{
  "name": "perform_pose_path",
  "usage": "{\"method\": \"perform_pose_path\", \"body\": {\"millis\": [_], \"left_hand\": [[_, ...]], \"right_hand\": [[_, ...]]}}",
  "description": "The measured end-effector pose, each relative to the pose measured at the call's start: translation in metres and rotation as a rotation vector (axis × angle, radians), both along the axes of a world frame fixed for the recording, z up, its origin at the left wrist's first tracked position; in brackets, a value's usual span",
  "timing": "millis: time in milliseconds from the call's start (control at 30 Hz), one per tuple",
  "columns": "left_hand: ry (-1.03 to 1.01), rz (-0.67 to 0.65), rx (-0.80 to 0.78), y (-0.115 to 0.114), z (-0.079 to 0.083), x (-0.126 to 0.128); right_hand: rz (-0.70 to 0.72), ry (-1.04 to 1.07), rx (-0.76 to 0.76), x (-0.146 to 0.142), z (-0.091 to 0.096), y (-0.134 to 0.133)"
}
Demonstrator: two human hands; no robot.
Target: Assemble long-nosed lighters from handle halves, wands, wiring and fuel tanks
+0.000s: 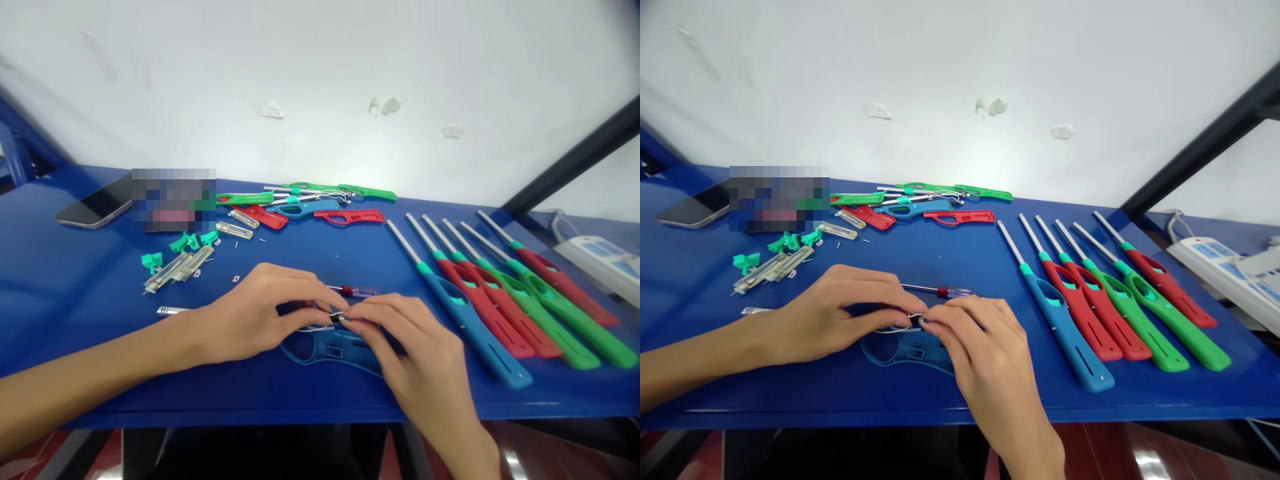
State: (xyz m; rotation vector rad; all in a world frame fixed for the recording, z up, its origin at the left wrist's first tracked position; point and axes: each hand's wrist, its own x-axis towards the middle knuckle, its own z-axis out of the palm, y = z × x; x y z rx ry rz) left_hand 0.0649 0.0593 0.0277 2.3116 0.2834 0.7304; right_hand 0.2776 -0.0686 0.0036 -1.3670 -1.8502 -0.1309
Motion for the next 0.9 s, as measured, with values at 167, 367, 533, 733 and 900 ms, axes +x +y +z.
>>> {"method": "perform_pose_path", "body": {"millis": [167,367,533,733,900], "left_hand": [[-0.018,-0.022,0.036,0.0009,-0.0023,-0.0001],[-0.029,-0.028,0.060,-0.0005,-0.0006,-0.0013],[-0.065,-0.011,0.084,-0.0019,-0.0017,-0.0025],[-0.113,-0.030,0.107,-0.0001,-0.0059,-0.0003],[-0.105,-0.032,0.097,-0.0009,-0.0053,-0.0013]], "right_hand": [[0.005,0.014,-0.003,0.0007,-0.0009,-0.0004],[0.008,0.029,0.004,0.0002,-0.0011,-0.0012],[0.025,0.044,-0.003,0.0001,-0.0005,-0.0011],[0.035,0.045,0.000,0.0004,-0.0008,-0.0009],[0.041,0.049,0.013,-0.0012,-0.0006,-0.0020]]}}
